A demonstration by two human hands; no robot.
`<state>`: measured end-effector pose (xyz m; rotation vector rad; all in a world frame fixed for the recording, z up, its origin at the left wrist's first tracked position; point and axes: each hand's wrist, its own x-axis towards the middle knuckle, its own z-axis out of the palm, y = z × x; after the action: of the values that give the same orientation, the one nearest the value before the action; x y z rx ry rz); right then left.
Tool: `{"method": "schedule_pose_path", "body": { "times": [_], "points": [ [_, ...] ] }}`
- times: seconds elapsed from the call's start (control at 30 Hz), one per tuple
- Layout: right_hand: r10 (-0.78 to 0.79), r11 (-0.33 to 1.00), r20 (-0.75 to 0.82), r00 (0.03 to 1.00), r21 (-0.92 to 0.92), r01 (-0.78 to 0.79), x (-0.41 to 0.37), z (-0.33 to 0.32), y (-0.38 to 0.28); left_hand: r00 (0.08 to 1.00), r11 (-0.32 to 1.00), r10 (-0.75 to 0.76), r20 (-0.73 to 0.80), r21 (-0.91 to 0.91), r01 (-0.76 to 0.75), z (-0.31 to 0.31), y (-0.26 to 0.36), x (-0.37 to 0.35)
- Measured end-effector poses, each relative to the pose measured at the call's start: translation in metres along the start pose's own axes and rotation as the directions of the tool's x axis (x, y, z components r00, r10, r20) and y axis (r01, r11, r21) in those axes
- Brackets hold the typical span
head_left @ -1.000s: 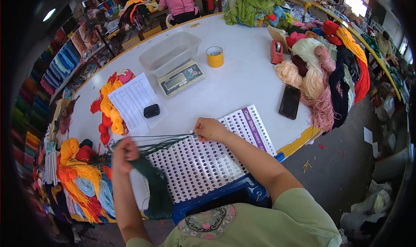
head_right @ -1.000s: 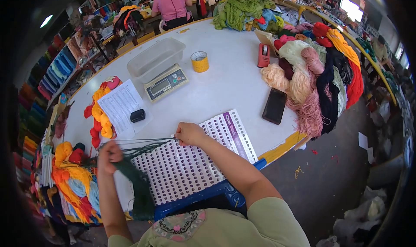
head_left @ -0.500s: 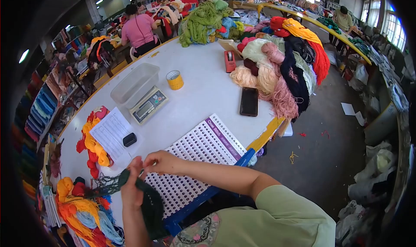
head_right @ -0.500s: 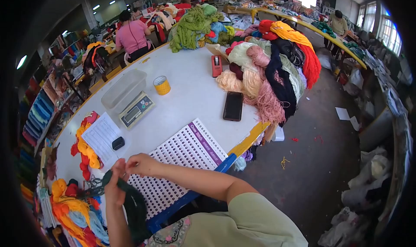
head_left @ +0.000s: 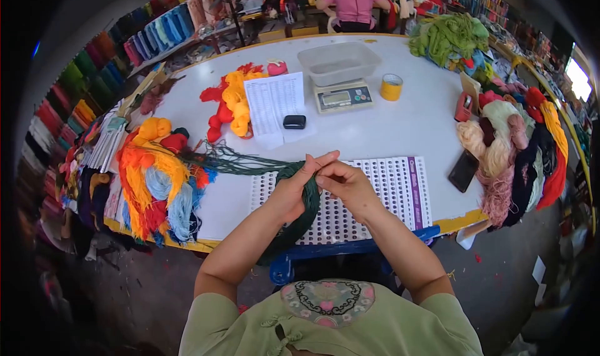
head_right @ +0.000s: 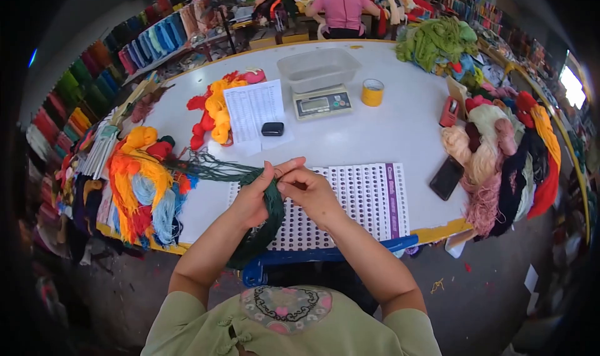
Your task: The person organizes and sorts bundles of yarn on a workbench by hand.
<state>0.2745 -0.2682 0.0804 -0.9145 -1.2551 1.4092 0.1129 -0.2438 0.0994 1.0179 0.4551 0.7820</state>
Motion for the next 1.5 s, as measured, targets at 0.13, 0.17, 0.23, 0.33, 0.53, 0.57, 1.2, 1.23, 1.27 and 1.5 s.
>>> {"method": "schedule_pose_path", "body": {
  "times": [0.13, 0.17, 0.23, 0.33, 0.53, 0.57, 1.2, 1.23, 1.27, 1.5],
  "points": [
    [0.117, 0.975, -0.061, 0.991, 0.197, -0.103, -0.002, 0.002, -0.01, 0.999, 0.997, 0.03, 0.013, -0.071, -0.029, -0.001, 0.006, -0.003],
    [0.114, 0.964, -0.056, 0.992, 0.246, -0.097, -0.002, 0.0, -0.01, 0.999, 0.996, 0.042, 0.022, -0.081, -0.04, -0.001, 0.006, -0.003],
    [0.118, 0.94, -0.087, 0.989, 0.33, -0.083, -0.003, 0.004, -0.016, 0.999, 0.994, 0.036, 0.015, -0.108, -0.034, -0.003, 0.007, -0.004],
    [0.125, 0.964, -0.063, 0.99, 0.245, -0.106, -0.004, 0.002, -0.017, 1.0, 0.992, -0.012, -0.003, -0.124, 0.011, -0.003, 0.009, -0.006],
    [-0.047, 0.998, 0.035, 0.998, -0.036, 0.048, -0.005, 0.007, -0.012, 1.0, 0.996, 0.017, 0.022, -0.089, -0.015, 0.001, 0.003, -0.004],
    [-0.011, 0.999, 0.003, 1.0, 0.053, 0.011, -0.005, 0.006, -0.012, 0.999, 0.993, 0.03, 0.018, -0.112, -0.028, 0.001, 0.002, -0.004],
    [-0.4, 0.791, -0.793, 0.46, -0.044, 0.611, -0.149, -0.364, -0.04, 0.791, 0.862, 0.446, -0.419, -0.036, -0.506, -0.131, 0.197, -0.128],
    [-0.462, 0.849, -0.8, 0.382, -0.275, 0.451, -0.125, -0.347, -0.042, 0.818, 0.856, 0.482, -0.313, -0.032, -0.517, -0.124, 0.201, -0.112],
    [-0.378, 0.887, -0.788, 0.486, -0.158, 0.434, -0.099, -0.31, -0.044, 0.816, 0.849, 0.48, -0.323, -0.065, -0.525, -0.106, 0.193, -0.085],
    [-0.056, 0.815, -0.228, 0.972, -0.573, -0.087, 0.032, -0.134, 0.034, 0.952, 0.981, -0.142, -0.271, 0.087, 0.171, -0.061, 0.013, 0.088]
  ]
}}
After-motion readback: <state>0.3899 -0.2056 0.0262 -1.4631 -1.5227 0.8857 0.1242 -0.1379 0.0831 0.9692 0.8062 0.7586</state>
